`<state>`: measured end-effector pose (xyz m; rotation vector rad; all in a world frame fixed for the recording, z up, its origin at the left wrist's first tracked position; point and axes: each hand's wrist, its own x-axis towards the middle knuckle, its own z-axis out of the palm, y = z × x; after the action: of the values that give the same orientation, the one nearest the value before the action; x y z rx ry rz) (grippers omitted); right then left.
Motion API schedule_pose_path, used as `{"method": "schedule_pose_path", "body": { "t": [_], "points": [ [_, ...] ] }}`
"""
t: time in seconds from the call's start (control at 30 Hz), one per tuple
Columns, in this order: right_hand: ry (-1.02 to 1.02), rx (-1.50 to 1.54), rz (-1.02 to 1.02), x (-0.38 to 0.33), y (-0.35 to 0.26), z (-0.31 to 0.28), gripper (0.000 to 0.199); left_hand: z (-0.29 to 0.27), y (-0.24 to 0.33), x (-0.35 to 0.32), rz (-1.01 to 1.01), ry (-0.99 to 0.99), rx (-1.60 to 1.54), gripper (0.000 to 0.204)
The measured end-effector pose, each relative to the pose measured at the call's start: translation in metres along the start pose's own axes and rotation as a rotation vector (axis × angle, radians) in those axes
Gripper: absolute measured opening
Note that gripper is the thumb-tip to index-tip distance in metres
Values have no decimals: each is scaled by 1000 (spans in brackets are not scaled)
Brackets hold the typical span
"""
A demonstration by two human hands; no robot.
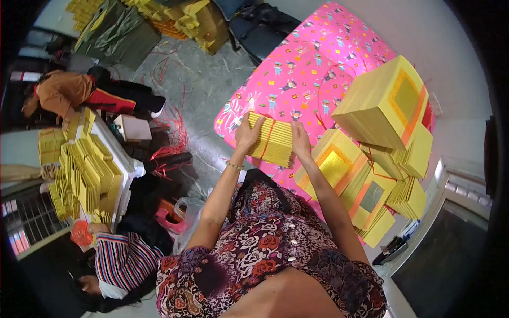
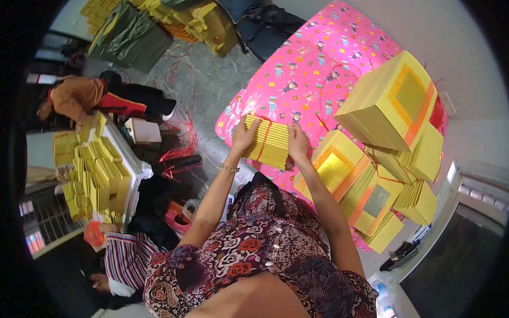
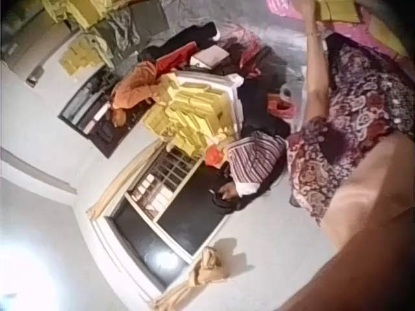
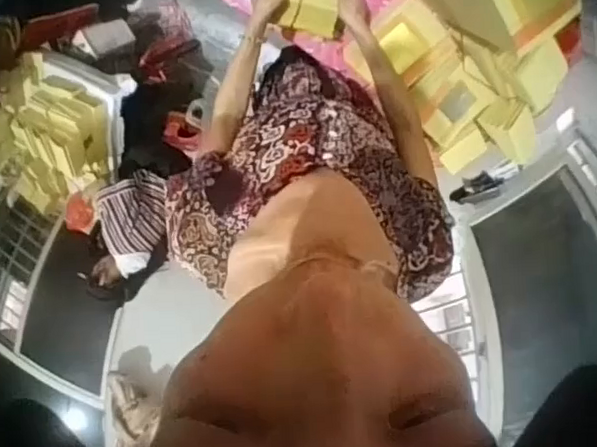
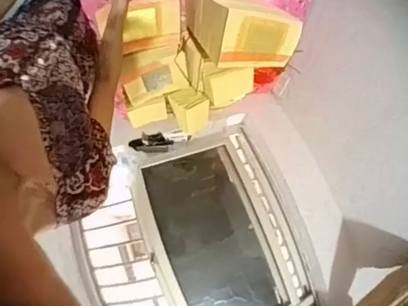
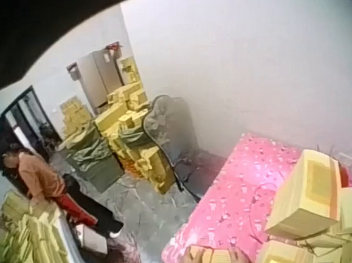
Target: Sorting and stacking sheets of joss paper on a table.
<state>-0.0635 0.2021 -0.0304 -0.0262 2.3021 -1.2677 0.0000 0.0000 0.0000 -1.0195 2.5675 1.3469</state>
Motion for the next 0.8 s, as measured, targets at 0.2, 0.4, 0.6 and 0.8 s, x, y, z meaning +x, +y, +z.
{"method": "schedule_pose_path", "body": {
  "t": [0.2, 0.4, 0.6, 0.8],
  "points": [
    [-9, 247, -123, -9, -4, -6, 40, -5, 18, -9, -54, 7, 3, 77],
    [-53, 461, 1, -11, -9, -11, 45, -7, 22, -5, -56, -27, -35, 71],
    [-107, 483, 57, -8, 22, -15, 53, -5, -1, -3, 49, -36, -226, 82],
    [-123, 558, 175, -37, 13, -15, 51, -7, -29, 1, 134, -117, -260, 67]
  ]
}}
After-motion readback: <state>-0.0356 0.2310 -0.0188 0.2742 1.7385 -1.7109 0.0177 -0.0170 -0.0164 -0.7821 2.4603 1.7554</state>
